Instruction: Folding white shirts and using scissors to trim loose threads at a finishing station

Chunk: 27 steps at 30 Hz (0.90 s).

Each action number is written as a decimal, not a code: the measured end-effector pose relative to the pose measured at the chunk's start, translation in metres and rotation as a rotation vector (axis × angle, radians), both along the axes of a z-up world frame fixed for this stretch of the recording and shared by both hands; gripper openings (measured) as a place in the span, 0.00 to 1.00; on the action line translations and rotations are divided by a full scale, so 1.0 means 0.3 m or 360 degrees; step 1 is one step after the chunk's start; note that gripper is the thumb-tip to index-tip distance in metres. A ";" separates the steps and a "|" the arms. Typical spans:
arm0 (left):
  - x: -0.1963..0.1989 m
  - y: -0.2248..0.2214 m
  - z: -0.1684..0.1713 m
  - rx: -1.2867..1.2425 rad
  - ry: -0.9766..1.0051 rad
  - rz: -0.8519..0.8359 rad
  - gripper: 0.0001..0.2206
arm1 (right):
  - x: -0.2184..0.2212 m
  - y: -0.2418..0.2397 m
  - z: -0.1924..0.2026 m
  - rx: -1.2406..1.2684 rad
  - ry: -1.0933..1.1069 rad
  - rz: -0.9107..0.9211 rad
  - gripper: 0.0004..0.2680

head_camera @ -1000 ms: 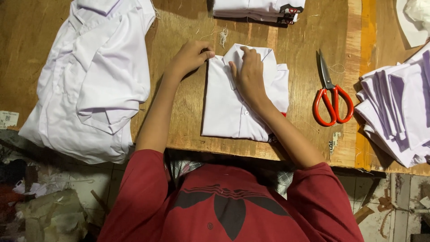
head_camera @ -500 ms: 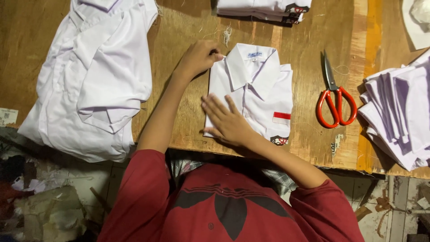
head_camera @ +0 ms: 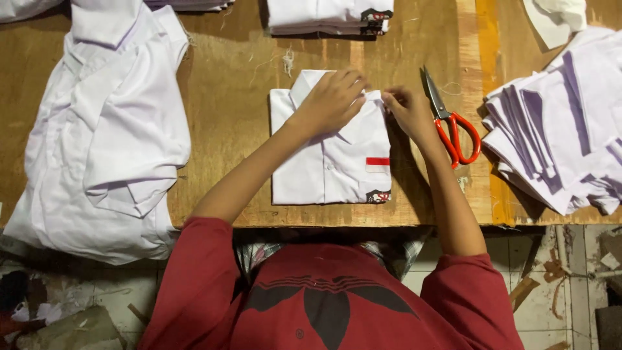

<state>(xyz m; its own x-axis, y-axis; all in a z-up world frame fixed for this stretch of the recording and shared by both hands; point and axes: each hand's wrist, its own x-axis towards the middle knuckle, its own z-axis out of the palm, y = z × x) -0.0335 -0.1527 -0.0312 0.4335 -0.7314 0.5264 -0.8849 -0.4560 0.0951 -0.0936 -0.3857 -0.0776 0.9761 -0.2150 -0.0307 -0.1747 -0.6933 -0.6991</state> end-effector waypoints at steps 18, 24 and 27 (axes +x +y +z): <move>0.121 -0.116 -0.028 0.0327 0.0082 -0.0006 0.13 | 0.011 0.027 0.215 0.0996 0.0226 0.0450 0.07; 0.085 -0.133 0.115 0.0524 0.0727 -0.0003 0.34 | -0.056 0.014 0.222 0.0378 0.0393 0.0418 0.09; 0.103 -0.196 0.111 0.0734 0.0674 -0.0017 0.30 | -0.112 0.055 0.298 0.0529 0.0464 0.0332 0.09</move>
